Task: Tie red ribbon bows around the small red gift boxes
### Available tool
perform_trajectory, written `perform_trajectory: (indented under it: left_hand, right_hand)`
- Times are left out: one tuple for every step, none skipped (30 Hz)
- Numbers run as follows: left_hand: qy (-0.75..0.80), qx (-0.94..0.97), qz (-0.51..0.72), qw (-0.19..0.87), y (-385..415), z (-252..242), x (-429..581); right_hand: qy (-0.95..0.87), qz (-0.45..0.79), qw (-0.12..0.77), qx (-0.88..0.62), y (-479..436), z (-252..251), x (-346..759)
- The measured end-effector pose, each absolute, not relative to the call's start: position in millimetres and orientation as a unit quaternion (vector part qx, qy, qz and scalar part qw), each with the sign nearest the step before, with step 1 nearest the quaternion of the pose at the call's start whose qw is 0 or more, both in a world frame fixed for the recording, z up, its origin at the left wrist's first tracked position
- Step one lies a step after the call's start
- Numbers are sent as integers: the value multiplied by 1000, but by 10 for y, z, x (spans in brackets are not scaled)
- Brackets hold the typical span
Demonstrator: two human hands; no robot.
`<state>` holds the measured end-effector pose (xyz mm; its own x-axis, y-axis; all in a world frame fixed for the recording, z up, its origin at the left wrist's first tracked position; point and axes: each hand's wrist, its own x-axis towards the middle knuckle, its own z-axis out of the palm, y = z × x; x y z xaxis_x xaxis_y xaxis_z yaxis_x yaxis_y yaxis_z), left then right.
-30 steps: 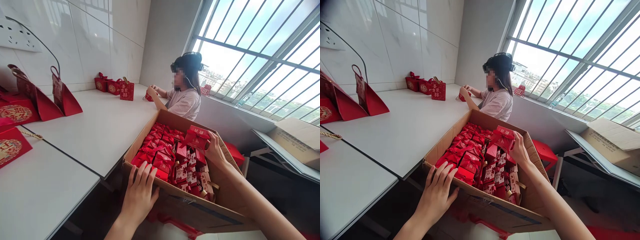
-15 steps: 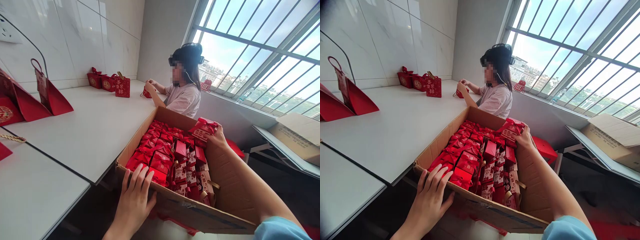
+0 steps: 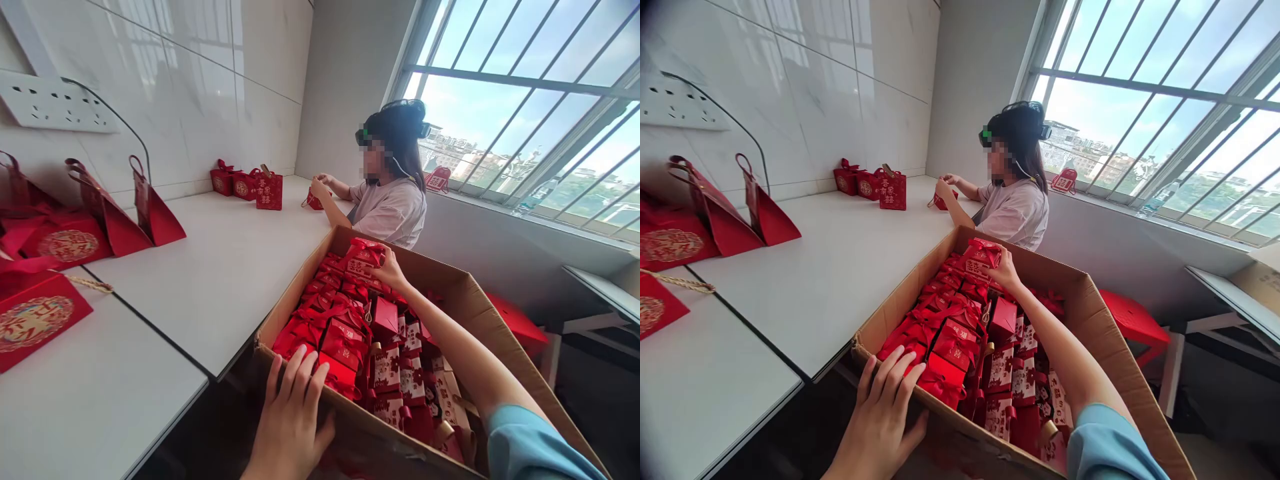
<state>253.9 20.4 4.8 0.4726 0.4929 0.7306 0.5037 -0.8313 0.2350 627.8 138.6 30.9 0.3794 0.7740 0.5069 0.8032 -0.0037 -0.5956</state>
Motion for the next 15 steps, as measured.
perform_trajectory:
  left_hand:
    - [-290,-858,-423,12,202,28,2536]
    - [-289,-859,-423,22,203,9,2535]
    - [-287,-859,-423,36,205,-9,2536]
    - [-285,-859,-422,51,210,-26,2538]
    - [-284,-860,-419,67,218,-43,2543]
    - [-282,-861,-415,82,227,-59,2549]
    - [-280,-862,-412,99,238,-78,2558]
    - [-277,-861,-410,115,250,-98,2568]
    - [-275,-859,-412,130,261,-119,2581]
    - [-275,-855,-416,142,271,-143,2596]
    - [-277,-849,-425,150,280,-167,2614]
    - [-280,-841,-436,153,287,-190,2634]
    - [-286,-834,-446,153,292,-210,2655]
    - [-289,-828,-455,152,294,-227,2676]
    - [-293,-824,-462,150,295,-240,2695]
  right_hand:
    - [-552,-11,434,-712,1499,279,6219]
    - [-547,-5,435,-716,1604,250,6167]
    - [-540,0,436,-720,1699,221,6122]
    - [-531,4,439,-725,1783,193,6085]
    - [-522,9,442,-730,1857,165,6053]
    - [-512,13,445,-735,1919,137,6027]
    - [-502,18,448,-740,1971,108,6006]
    - [-491,22,451,-745,2012,80,5987]
    - [-481,28,454,-749,2045,51,5969]
    - [-471,34,457,-754,2070,22,5953]
    - [-463,40,459,-757,2091,-8,5937]
    - [-455,47,460,-761,2110,-38,5920]
    - [-448,52,461,-764,2126,-68,5903]
    - [-443,57,461,-767,2143,-98,5886]
    - [-438,61,461,-769,2160,-128,5868]
